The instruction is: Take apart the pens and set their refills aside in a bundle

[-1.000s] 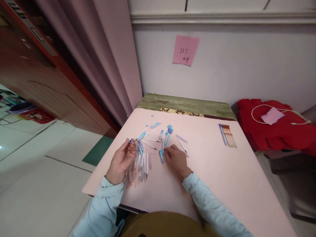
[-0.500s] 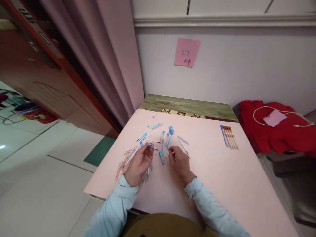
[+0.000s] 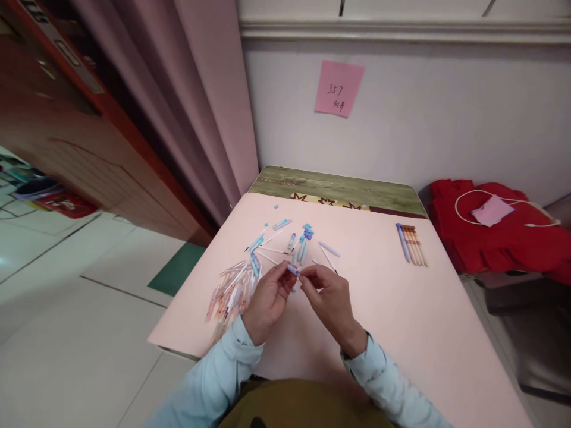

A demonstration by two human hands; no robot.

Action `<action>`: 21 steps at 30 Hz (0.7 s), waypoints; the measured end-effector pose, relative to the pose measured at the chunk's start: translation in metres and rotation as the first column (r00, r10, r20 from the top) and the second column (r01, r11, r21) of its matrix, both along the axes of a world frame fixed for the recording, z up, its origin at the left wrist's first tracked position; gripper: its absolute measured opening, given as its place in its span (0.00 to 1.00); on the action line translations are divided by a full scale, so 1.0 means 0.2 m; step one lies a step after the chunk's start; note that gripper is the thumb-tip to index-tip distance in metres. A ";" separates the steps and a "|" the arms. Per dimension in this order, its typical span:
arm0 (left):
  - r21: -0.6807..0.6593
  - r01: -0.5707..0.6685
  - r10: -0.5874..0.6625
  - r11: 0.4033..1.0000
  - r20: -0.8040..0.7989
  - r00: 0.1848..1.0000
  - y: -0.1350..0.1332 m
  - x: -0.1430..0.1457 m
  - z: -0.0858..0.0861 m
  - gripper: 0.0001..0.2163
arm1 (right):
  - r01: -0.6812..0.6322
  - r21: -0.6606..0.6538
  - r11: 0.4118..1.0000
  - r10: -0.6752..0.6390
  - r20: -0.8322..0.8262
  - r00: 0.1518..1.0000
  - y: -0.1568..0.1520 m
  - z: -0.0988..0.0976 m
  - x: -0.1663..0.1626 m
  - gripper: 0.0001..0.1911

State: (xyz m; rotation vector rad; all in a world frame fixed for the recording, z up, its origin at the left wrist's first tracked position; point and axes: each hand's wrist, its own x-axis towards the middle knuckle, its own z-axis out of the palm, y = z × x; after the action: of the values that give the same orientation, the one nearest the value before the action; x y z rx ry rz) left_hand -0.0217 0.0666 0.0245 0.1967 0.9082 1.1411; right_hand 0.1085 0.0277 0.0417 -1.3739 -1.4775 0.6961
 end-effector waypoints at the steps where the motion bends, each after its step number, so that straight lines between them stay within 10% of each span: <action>1: 0.035 -0.001 0.001 0.999 -0.021 1.000 -0.01 0.00 0.00 0.02 | 0.004 -0.001 1.000 -0.004 0.020 1.000 0.00 -0.01 0.00 0.06; 11: 0.039 0.027 -0.026 0.999 -0.020 0.999 -0.07 0.01 -0.06 0.07 | -0.003 0.040 0.999 -0.005 0.189 0.982 -0.03 -0.04 -0.01 0.06; 21: -0.016 0.050 -0.051 0.999 -0.021 0.999 -0.10 -0.01 -0.12 0.05 | -0.091 -0.105 0.990 0.089 -0.021 0.996 -0.04 -0.07 0.01 0.02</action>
State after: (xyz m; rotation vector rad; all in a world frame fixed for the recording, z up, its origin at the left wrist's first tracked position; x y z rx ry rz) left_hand -0.0235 0.0473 0.0010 0.2179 0.9258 1.0867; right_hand 0.1098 0.0199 0.0281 -1.3847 -1.5153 0.8519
